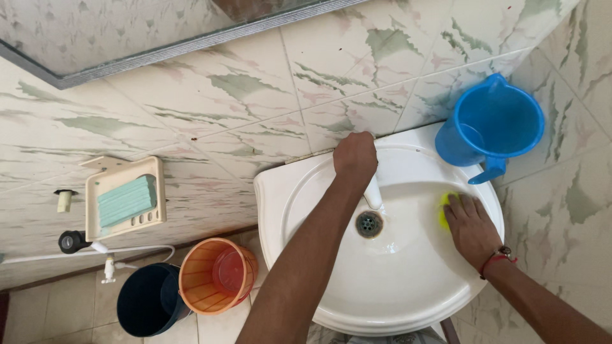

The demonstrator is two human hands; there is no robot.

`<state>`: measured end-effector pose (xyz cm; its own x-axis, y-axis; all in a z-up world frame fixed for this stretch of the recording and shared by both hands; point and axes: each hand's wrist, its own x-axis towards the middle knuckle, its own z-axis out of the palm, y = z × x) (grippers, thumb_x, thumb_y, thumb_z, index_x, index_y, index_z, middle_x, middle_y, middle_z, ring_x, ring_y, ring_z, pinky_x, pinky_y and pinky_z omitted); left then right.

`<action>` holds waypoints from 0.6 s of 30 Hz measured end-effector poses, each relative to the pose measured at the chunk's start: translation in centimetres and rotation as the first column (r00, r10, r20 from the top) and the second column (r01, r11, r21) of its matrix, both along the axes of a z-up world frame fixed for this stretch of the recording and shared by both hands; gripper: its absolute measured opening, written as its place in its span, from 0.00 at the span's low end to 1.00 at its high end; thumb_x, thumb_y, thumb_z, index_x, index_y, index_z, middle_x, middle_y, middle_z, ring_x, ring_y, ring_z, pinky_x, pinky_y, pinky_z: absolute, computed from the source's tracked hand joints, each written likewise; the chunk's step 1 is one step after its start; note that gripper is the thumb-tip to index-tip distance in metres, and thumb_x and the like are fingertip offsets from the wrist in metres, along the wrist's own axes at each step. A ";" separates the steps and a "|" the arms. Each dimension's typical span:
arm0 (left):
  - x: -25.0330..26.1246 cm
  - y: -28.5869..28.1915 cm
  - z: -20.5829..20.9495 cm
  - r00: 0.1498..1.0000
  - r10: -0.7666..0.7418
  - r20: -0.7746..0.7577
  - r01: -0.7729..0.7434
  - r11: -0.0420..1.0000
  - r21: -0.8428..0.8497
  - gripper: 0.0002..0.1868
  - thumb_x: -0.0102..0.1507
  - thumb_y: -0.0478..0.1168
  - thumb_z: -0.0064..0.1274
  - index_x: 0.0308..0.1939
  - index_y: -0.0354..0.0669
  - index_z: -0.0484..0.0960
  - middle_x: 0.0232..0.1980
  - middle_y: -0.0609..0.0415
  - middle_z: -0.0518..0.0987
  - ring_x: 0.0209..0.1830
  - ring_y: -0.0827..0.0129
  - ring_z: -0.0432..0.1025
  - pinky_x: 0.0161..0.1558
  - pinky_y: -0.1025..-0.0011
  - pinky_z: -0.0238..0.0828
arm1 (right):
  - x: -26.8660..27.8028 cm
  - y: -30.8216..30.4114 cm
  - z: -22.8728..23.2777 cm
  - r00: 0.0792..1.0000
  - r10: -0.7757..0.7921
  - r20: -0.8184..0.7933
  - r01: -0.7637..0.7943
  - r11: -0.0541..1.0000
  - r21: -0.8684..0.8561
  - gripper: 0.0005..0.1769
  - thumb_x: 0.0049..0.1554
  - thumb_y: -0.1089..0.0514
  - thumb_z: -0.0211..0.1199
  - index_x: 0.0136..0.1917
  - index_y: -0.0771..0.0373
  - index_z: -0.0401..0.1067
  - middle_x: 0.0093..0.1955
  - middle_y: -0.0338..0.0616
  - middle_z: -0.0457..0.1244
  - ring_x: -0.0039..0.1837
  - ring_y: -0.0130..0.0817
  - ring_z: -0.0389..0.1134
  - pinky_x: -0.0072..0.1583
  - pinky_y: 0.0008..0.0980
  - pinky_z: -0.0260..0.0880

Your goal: The person cleans a sink and faucet using a yellow sponge, wiping around the base of the tap and the basin.

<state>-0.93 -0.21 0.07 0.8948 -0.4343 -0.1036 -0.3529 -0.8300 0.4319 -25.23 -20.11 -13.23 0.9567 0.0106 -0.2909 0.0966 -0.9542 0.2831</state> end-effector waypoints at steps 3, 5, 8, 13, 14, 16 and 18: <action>-0.2 -0.1 -0.2 1.000 0.011 0.008 -0.011 1.000 0.001 0.07 0.57 0.32 0.58 0.39 0.41 0.86 0.43 0.43 0.84 0.46 0.51 0.80 0.46 0.57 0.77 | -0.7 -0.2 -0.6 0.996 0.083 -0.035 -0.078 0.989 0.122 0.24 0.59 0.57 0.47 0.66 0.60 0.69 0.76 0.48 0.55 0.79 0.42 0.52 0.80 0.45 0.45; -0.2 -0.3 -0.4 1.000 0.028 -0.006 -0.028 1.000 0.013 0.05 0.58 0.33 0.58 0.38 0.40 0.86 0.43 0.43 0.84 0.46 0.51 0.80 0.46 0.57 0.77 | -0.2 -0.6 -0.7 0.958 0.181 -0.223 -0.116 0.954 0.277 0.24 0.60 0.57 0.47 0.67 0.57 0.70 0.75 0.45 0.55 0.79 0.39 0.51 0.81 0.46 0.43; -0.2 -0.3 -0.6 0.999 0.050 -0.011 -0.049 0.999 0.014 0.05 0.59 0.34 0.58 0.37 0.40 0.86 0.43 0.43 0.84 0.46 0.51 0.80 0.46 0.57 0.77 | 1.1 -2.5 0.5 0.979 0.116 -0.167 -0.109 0.993 0.046 0.24 0.61 0.58 0.45 0.68 0.58 0.68 0.75 0.44 0.54 0.79 0.41 0.51 0.82 0.50 0.42; -0.2 0.0 0.1 0.998 0.064 -0.006 -0.064 0.997 0.031 0.07 0.58 0.37 0.60 0.37 0.38 0.86 0.43 0.41 0.84 0.45 0.50 0.79 0.47 0.57 0.77 | 0.8 -1.9 0.4 0.922 0.380 -0.071 -0.366 0.917 0.162 0.23 0.58 0.60 0.49 0.65 0.63 0.67 0.76 0.53 0.55 0.75 0.48 0.55 0.75 0.46 0.52; -0.3 -0.1 0.2 0.998 0.065 -0.016 -0.065 0.997 0.045 0.06 0.59 0.37 0.60 0.37 0.38 0.86 0.43 0.41 0.84 0.45 0.51 0.80 0.47 0.58 0.77 | 1.3 -2.2 0.2 0.919 0.388 -0.069 -0.373 0.913 0.164 0.23 0.58 0.60 0.49 0.65 0.63 0.67 0.76 0.53 0.55 0.75 0.48 0.55 0.75 0.46 0.52; -0.5 -0.4 0.3 0.997 0.078 -0.023 -0.076 0.995 0.061 0.06 0.59 0.36 0.59 0.38 0.38 0.86 0.43 0.41 0.84 0.45 0.51 0.80 0.47 0.58 0.78 | 2.9 -3.1 -0.2 0.989 0.080 0.126 -0.099 0.983 0.152 0.30 0.56 0.63 0.51 0.73 0.62 0.63 0.69 0.55 0.58 0.70 0.48 0.60 0.68 0.40 0.64; -0.7 -0.6 0.6 0.997 0.079 -0.001 -0.078 0.994 0.076 0.06 0.59 0.35 0.59 0.38 0.39 0.86 0.44 0.42 0.85 0.46 0.50 0.80 0.47 0.57 0.78 | 3.1 -2.2 -1.6 0.986 0.150 0.068 -0.161 0.966 0.204 0.28 0.56 0.63 0.51 0.71 0.64 0.63 0.69 0.54 0.59 0.68 0.46 0.61 0.66 0.40 0.66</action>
<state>-1.62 -0.85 0.70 0.9253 -0.3535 -0.1374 -0.2836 -0.8855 0.3681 -22.15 -22.32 -14.84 0.9521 0.2156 -0.2169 0.2391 -0.9670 0.0885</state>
